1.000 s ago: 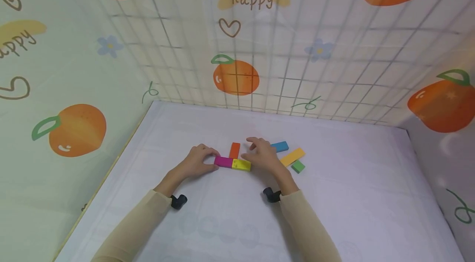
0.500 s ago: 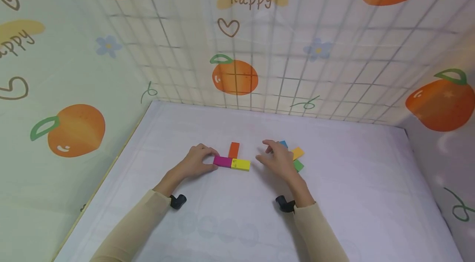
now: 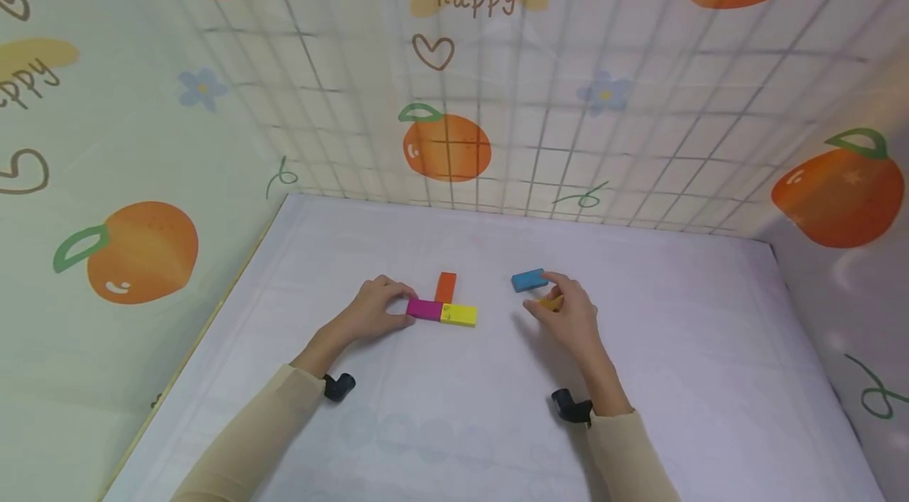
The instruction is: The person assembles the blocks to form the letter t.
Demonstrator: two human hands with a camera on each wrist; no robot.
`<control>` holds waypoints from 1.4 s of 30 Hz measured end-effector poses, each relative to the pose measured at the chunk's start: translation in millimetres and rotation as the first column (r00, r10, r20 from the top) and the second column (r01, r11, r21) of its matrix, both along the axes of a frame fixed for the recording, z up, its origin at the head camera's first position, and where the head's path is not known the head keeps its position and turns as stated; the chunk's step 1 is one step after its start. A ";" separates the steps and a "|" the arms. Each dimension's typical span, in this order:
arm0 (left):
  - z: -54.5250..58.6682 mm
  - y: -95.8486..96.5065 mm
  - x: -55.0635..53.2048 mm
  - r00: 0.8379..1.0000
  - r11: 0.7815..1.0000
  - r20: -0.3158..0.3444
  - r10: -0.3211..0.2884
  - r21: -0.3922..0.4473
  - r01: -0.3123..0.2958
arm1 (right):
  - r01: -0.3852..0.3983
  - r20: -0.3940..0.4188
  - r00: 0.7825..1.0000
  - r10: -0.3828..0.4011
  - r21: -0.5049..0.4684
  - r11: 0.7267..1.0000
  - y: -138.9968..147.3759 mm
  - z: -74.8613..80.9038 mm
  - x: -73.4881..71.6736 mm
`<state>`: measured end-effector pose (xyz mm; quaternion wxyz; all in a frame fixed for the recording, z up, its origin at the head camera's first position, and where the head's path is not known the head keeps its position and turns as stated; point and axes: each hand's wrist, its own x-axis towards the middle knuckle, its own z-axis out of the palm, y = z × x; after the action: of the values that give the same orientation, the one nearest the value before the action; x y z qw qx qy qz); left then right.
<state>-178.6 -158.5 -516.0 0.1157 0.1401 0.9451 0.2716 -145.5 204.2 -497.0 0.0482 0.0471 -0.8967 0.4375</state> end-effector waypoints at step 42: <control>-0.5 -1.3 -0.2 1.000 1.000 -0.006 -0.011 0.005 0.011 | 0.122 0.309 0.937 -0.164 0.152 0.981 25.7 -17.4 -2.3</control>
<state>-178.7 -159.8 -516.5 0.1143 0.1465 0.9440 0.2728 -147.8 229.9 -514.4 -0.0694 -0.0867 -0.9203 0.3751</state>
